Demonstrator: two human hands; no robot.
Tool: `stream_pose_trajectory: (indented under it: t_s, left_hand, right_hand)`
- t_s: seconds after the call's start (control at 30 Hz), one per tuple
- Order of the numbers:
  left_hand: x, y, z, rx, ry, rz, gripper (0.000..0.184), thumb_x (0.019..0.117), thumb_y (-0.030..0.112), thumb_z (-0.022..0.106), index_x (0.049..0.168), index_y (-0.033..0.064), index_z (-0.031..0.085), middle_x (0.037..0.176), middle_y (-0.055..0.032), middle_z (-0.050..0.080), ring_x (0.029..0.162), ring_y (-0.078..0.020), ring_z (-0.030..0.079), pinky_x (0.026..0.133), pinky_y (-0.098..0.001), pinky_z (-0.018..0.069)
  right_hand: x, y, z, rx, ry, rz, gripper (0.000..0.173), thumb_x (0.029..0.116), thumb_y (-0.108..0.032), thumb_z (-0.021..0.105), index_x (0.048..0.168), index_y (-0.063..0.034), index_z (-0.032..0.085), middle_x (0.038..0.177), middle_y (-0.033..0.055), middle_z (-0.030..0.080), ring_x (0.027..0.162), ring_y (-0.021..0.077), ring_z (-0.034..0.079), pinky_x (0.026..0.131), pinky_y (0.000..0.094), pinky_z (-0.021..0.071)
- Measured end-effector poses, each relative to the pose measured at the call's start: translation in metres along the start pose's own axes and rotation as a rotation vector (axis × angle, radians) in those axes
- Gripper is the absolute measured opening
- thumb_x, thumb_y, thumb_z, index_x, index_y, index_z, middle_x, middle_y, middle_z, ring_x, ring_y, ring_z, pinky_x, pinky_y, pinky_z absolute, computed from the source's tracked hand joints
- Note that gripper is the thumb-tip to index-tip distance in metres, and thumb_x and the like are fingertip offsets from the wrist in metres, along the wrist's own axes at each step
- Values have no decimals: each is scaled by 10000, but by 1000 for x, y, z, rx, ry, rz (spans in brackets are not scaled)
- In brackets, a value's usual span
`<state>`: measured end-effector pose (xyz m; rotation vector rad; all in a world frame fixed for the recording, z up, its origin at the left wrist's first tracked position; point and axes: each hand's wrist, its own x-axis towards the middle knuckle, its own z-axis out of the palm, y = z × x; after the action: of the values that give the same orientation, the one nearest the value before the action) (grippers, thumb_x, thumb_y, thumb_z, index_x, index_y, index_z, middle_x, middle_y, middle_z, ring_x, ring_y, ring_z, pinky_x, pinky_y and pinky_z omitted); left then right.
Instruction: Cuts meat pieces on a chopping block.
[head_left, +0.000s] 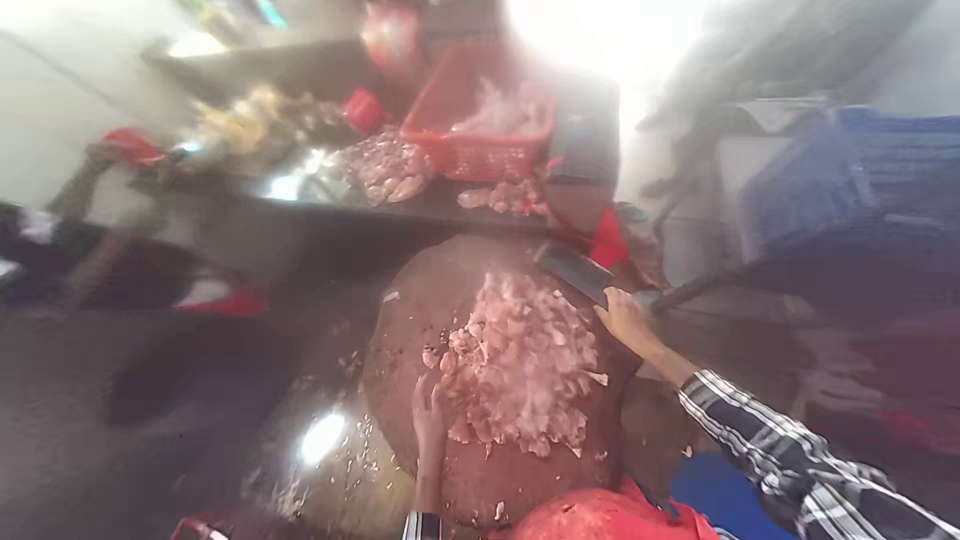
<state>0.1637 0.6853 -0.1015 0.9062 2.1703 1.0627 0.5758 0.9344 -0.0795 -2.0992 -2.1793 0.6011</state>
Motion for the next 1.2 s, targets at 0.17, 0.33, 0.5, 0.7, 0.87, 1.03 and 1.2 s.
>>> stream_pose_trajectory:
  t_s: [0.17, 0.33, 0.5, 0.7, 0.87, 1.03, 1.2]
  left_hand:
    - [52, 9, 28, 20, -65, 33, 670, 1048, 474, 483, 1594, 111, 349, 1554, -160, 474, 1407, -262, 496, 1151, -503, 434]
    - [49, 48, 45, 161, -398, 68, 701, 1060, 500, 458, 1647, 187, 240, 1664, -88, 329, 1484, -230, 407, 1211, -503, 362]
    - [79, 40, 14, 175, -324, 67, 533, 1081, 471, 427, 1522, 181, 498, 1500, -82, 556, 1372, -225, 541, 1157, -508, 427]
    - [183, -5, -11, 508, -363, 389, 644, 1067, 522, 375, 1564, 117, 429, 1642, -81, 375, 1534, -215, 316, 1261, -461, 267]
    - [315, -25, -57, 636, -288, 433, 736, 1054, 600, 310, 1615, 124, 322, 1666, -70, 332, 1532, -236, 320, 1245, -506, 272]
    - [405, -75, -114, 301, -209, -3, 688, 1069, 583, 323, 1523, 90, 480, 1492, -176, 547, 1389, -344, 518, 1150, -595, 399]
    - [320, -163, -176, 341, -385, -10, 465, 1098, 380, 433, 1334, 37, 640, 1280, -240, 662, 1207, -406, 625, 1036, -613, 479]
  right_hand:
    - [-4, 15, 22, 51, 154, -181, 466, 962, -392, 620, 1343, -124, 629, 1357, 200, 587, 1296, 413, 532, 1071, 613, 430]
    - [-30, 29, 15, 319, 228, -239, 355, 1008, -337, 573, 1256, -107, 681, 1277, 180, 638, 1232, 361, 591, 1039, 563, 494]
    - [-59, 25, 19, 514, 211, -190, 343, 1027, -334, 537, 1220, -99, 695, 1194, 157, 660, 1071, 284, 643, 918, 486, 551]
    - [-90, 14, 9, 491, 251, -120, 360, 1026, -362, 527, 1221, -112, 697, 1205, 131, 664, 1062, 248, 654, 909, 465, 560]
    - [-151, -1, -10, 475, 315, 124, 418, 1045, -379, 489, 1268, -70, 661, 1237, 177, 675, 1111, 296, 665, 949, 535, 549]
    - [-248, -70, -1, 467, 426, 292, 413, 1052, -374, 486, 1263, -57, 644, 1097, 175, 681, 861, 255, 657, 773, 493, 559]
    - [-288, -156, 29, 482, 420, 315, 383, 1055, -329, 488, 1219, -39, 675, 1119, 171, 696, 950, 264, 682, 855, 515, 563]
